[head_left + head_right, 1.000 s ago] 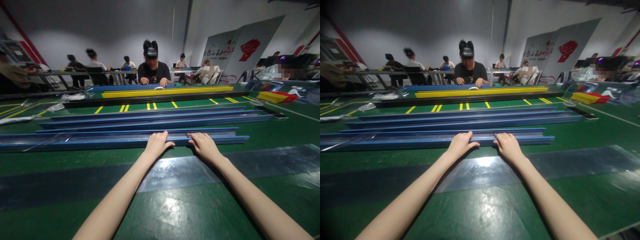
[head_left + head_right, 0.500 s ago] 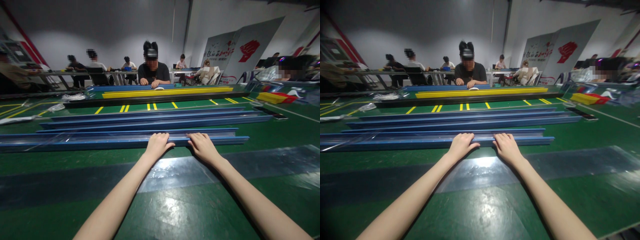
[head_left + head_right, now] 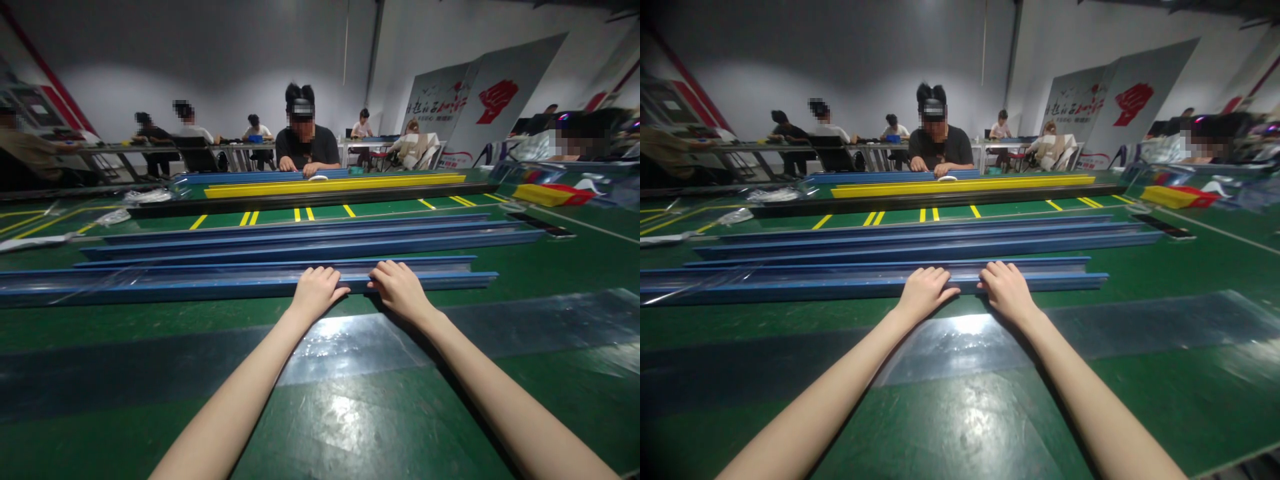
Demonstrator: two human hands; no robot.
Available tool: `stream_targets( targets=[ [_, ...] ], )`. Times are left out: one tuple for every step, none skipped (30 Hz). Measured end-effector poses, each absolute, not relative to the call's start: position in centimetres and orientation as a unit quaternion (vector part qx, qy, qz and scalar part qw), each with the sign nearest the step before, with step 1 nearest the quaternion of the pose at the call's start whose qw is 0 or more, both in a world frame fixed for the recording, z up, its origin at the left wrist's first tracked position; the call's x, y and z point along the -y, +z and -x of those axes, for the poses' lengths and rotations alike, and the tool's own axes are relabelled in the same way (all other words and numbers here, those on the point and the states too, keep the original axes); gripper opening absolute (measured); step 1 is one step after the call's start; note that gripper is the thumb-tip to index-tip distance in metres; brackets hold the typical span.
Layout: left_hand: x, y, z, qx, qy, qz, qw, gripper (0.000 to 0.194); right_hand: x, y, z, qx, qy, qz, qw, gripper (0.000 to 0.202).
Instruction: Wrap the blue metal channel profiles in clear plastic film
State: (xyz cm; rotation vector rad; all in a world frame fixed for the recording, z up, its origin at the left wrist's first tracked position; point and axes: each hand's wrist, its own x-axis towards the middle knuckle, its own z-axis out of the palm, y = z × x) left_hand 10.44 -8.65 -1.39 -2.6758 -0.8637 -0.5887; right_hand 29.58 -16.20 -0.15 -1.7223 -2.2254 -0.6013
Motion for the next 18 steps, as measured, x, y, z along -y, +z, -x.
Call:
stream_targets(
  targets=[
    [8.6,-1.4,-10.4,0.295,-0.205,0.923,0.138,0.033,16.2,-0.1,-29.6,0.768,-0.21,0.591,0.13,0.019],
    [8.6,-1.5,-10.4,0.291,-0.208,0.923,0.143,0.033,16.2,-0.1,-29.7,0.769,-0.21,0.589,0.13,0.019],
    [8.6,-1.6,-10.4,0.288,-0.21,0.922,0.147,0.033,16.2,-0.1,-29.7,0.771,-0.208,0.588,0.131,0.019],
    [8.6,-1.7,-10.4,0.285,-0.213,0.922,0.151,0.032,16.2,-0.2,-29.7,0.772,-0.204,0.587,0.134,0.019],
    [8.5,-1.8,-10.4,0.283,-0.216,0.922,0.154,0.032,16.2,-0.2,-29.7,0.773,-0.198,0.587,0.138,0.019],
    [8.5,-1.9,-10.4,0.281,-0.22,0.921,0.156,0.032,16.2,-0.3,-29.6,0.774,-0.192,0.586,0.144,0.019],
    [8.5,-2.0,-10.4,0.281,-0.223,0.92,0.158,0.032,16.1,-0.4,-29.6,0.774,-0.185,0.587,0.15,0.019],
    [8.5,-2.1,-10.5,0.281,-0.226,0.919,0.159,0.031,16.1,-0.5,-29.6,0.774,-0.18,0.587,0.157,0.019],
    [8.5,-2.1,-10.5,0.282,-0.229,0.918,0.16,0.031,16.1,-0.7,-29.6,0.773,-0.175,0.587,0.164,0.019],
    [8.5,-2.2,-10.5,0.283,-0.231,0.917,0.161,0.031,16.1,-0.8,-29.6,0.773,-0.17,0.587,0.17,0.019],
    [8.5,-2.2,-10.5,0.283,-0.233,0.916,0.161,0.03,16.1,-0.8,-29.6,0.773,-0.166,0.586,0.175,0.019],
    [8.5,-2.2,-10.5,0.282,-0.234,0.916,0.161,0.03,16.0,-0.9,-29.6,0.774,-0.162,0.585,0.18,0.019],
    [8.5,-2.2,-10.5,0.282,-0.235,0.916,0.162,0.03,16.0,-1.0,-29.6,0.775,-0.16,0.584,0.184,0.019],
    [8.5,-2.2,-10.5,0.282,-0.235,0.916,0.162,0.03,16.0,-1.0,-29.7,0.775,-0.157,0.582,0.186,0.018],
    [8.5,-2.2,-10.5,0.283,-0.235,0.916,0.162,0.03,16.0,-1.1,-29.7,0.776,-0.156,0.581,0.189,0.018],
    [8.5,-2.2,-10.5,0.283,-0.235,0.916,0.162,0.03,15.9,-1.1,-29.7,0.776,-0.156,0.581,0.191,0.018],
    [8.5,-2.3,-10.5,0.284,-0.235,0.916,0.162,0.03,15.9,-1.1,-29.8,0.776,-0.156,0.58,0.192,0.019],
    [8.5,-2.3,-10.5,0.284,-0.234,0.916,0.161,0.03,15.9,-1.2,-29.8,0.776,-0.156,0.579,0.194,0.019]
  ],
)
